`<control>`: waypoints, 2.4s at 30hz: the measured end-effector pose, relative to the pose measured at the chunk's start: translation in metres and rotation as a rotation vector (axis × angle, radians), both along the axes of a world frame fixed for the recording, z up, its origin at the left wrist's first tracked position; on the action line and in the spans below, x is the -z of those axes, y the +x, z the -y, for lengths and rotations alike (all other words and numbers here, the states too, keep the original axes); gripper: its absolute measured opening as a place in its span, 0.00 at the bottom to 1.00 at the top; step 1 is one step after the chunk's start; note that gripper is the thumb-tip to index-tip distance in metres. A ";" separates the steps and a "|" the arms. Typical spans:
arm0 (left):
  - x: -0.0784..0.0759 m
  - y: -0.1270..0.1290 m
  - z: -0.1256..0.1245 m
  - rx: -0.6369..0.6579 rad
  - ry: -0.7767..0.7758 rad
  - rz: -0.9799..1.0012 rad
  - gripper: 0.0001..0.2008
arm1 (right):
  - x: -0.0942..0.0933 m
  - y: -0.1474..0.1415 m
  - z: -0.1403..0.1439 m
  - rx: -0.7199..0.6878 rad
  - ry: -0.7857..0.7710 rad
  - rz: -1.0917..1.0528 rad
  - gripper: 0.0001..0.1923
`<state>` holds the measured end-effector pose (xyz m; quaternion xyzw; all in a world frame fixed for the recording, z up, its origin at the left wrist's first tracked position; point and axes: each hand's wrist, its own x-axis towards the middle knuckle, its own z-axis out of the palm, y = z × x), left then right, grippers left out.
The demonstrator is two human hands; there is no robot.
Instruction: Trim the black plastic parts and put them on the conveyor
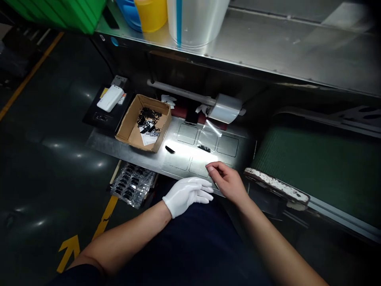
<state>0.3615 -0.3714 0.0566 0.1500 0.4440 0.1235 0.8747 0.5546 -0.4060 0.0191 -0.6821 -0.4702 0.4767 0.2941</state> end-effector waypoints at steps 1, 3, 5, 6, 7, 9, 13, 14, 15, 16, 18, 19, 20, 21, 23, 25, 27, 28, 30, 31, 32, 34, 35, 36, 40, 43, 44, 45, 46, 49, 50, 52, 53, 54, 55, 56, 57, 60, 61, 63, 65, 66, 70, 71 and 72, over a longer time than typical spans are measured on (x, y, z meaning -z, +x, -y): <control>-0.002 -0.005 -0.004 0.001 0.030 -0.002 0.13 | 0.011 -0.003 -0.004 -0.038 -0.019 0.009 0.17; -0.003 -0.018 -0.012 0.001 0.085 -0.017 0.13 | 0.035 -0.012 -0.015 -0.118 -0.059 0.037 0.16; -0.002 -0.033 -0.019 -0.015 0.130 -0.060 0.13 | 0.059 -0.023 -0.030 -0.187 -0.096 0.089 0.13; -0.001 -0.040 -0.022 -0.028 0.146 -0.091 0.13 | 0.070 -0.030 -0.040 -0.217 -0.107 0.122 0.12; 0.000 -0.048 -0.025 -0.042 0.159 -0.125 0.13 | 0.081 -0.036 -0.052 -0.245 -0.114 0.155 0.11; 0.004 -0.062 -0.026 -0.072 0.175 -0.196 0.12 | 0.099 -0.050 -0.079 -0.298 -0.109 0.219 0.14; 0.005 -0.085 -0.023 -0.129 0.192 -0.310 0.13 | 0.119 -0.082 -0.142 -0.379 -0.054 0.338 0.20; 0.005 -0.091 -0.022 -0.142 0.192 -0.334 0.13 | 0.123 -0.090 -0.159 -0.393 -0.041 0.367 0.22; 0.004 -0.097 -0.021 -0.153 0.191 -0.356 0.14 | 0.126 -0.098 -0.174 -0.403 -0.031 0.397 0.23; 0.003 -0.103 -0.019 -0.162 0.188 -0.377 0.14 | 0.129 -0.105 -0.188 -0.412 -0.021 0.426 0.25; 0.002 -0.115 -0.018 -0.176 0.176 -0.411 0.15 | 0.136 -0.117 -0.211 -0.424 -0.002 0.482 0.29; 0.001 -0.121 -0.017 -0.184 0.169 -0.426 0.16 | 0.139 -0.122 -0.219 -0.430 0.006 0.507 0.31; 0.001 -0.127 -0.017 -0.193 0.161 -0.440 0.16 | 0.143 -0.126 -0.225 -0.438 0.013 0.529 0.34; 0.001 -0.132 -0.017 -0.202 0.154 -0.454 0.16 | 0.146 -0.129 -0.228 -0.445 0.018 0.549 0.36; 0.001 -0.140 -0.019 -0.217 0.144 -0.477 0.16 | 0.150 -0.134 -0.229 -0.457 0.021 0.581 0.37; 0.001 -0.144 -0.022 -0.223 0.136 -0.486 0.16 | 0.153 -0.137 -0.227 -0.462 0.019 0.603 0.34; 0.001 -0.146 -0.025 -0.222 0.131 -0.481 0.16 | 0.152 -0.138 -0.225 -0.462 0.016 0.612 0.30; 0.002 -0.146 -0.026 -0.218 0.131 -0.475 0.16 | 0.150 -0.139 -0.225 -0.461 0.016 0.612 0.29; 0.002 -0.147 -0.029 -0.206 0.137 -0.463 0.16 | 0.144 -0.138 -0.226 -0.461 0.018 0.602 0.27; 0.002 -0.147 -0.030 -0.200 0.141 -0.458 0.16 | 0.140 -0.137 -0.226 -0.461 0.021 0.592 0.28; 0.002 -0.147 -0.031 -0.195 0.147 -0.454 0.16 | 0.133 -0.135 -0.225 -0.462 0.025 0.578 0.28; 0.001 -0.145 -0.035 -0.191 0.156 -0.452 0.17 | 0.114 -0.129 -0.218 -0.468 0.039 0.536 0.31; 0.001 -0.143 -0.039 -0.193 0.159 -0.448 0.18 | 0.100 -0.124 -0.211 -0.474 0.051 0.508 0.33; 0.000 -0.140 -0.043 -0.202 0.160 -0.432 0.20 | 0.084 -0.119 -0.202 -0.484 0.066 0.476 0.35; -0.006 -0.113 -0.070 -0.257 0.147 -0.195 0.26 | 0.001 -0.096 -0.150 -0.548 0.166 0.337 0.41; -0.013 -0.084 -0.083 -0.236 0.179 0.010 0.21 | -0.053 -0.079 -0.114 -0.563 0.283 0.285 0.41; -0.015 -0.075 -0.084 -0.218 0.191 0.047 0.19 | -0.066 -0.073 -0.105 -0.548 0.310 0.284 0.41; -0.018 -0.067 -0.084 -0.197 0.199 0.070 0.17 | -0.076 -0.067 -0.097 -0.523 0.326 0.284 0.41; -0.021 -0.060 -0.082 -0.170 0.199 0.083 0.16 | -0.083 -0.060 -0.090 -0.494 0.325 0.280 0.43; -0.029 -0.043 -0.075 -0.087 0.172 0.124 0.17 | -0.097 -0.034 -0.071 -0.390 0.284 0.173 0.45; -0.032 -0.039 -0.072 -0.059 0.157 0.144 0.18 | -0.100 -0.025 -0.065 -0.346 0.270 0.109 0.41; -0.039 -0.029 -0.067 -0.001 0.127 0.190 0.19 | -0.105 -0.008 -0.053 -0.239 0.257 -0.047 0.28; -0.042 -0.023 -0.064 0.030 0.114 0.212 0.20 | -0.106 0.000 -0.047 -0.174 0.258 -0.129 0.21; -0.046 -0.018 -0.062 0.062 0.104 0.231 0.21 | -0.107 0.006 -0.041 -0.107 0.256 -0.210 0.17; -0.049 -0.012 -0.059 0.088 0.097 0.249 0.23 | -0.108 0.012 -0.035 -0.042 0.250 -0.287 0.14; -0.052 -0.006 -0.056 0.110 0.092 0.266 0.23 | -0.107 0.017 -0.030 0.019 0.242 -0.356 0.12; -0.054 0.000 -0.054 0.128 0.090 0.282 0.24 | -0.106 0.021 -0.026 0.071 0.234 -0.417 0.11; -0.059 0.016 -0.045 0.159 0.100 0.331 0.24 | -0.103 0.032 -0.014 0.161 0.220 -0.560 0.10; -0.059 0.021 -0.042 0.167 0.104 0.346 0.24 | -0.103 0.035 -0.010 0.180 0.217 -0.595 0.09; -0.060 0.029 -0.037 0.181 0.110 0.378 0.24 | -0.102 0.043 -0.004 0.205 0.211 -0.637 0.09; -0.060 0.037 -0.032 0.192 0.119 0.409 0.24 | -0.103 0.050 0.001 0.215 0.209 -0.653 0.08; -0.060 0.040 -0.030 0.194 0.123 0.422 0.24 | -0.103 0.054 0.003 0.217 0.203 -0.660 0.09; -0.061 0.054 -0.019 0.192 0.135 0.422 0.23 | -0.100 0.072 0.009 0.167 0.137 -0.679 0.11; -0.061 0.058 -0.016 0.190 0.138 0.410 0.23 | -0.098 0.076 0.010 0.141 0.119 -0.678 0.12; -0.062 0.061 -0.014 0.187 0.141 0.395 0.23 | -0.096 0.080 0.011 0.115 0.101 -0.677 0.13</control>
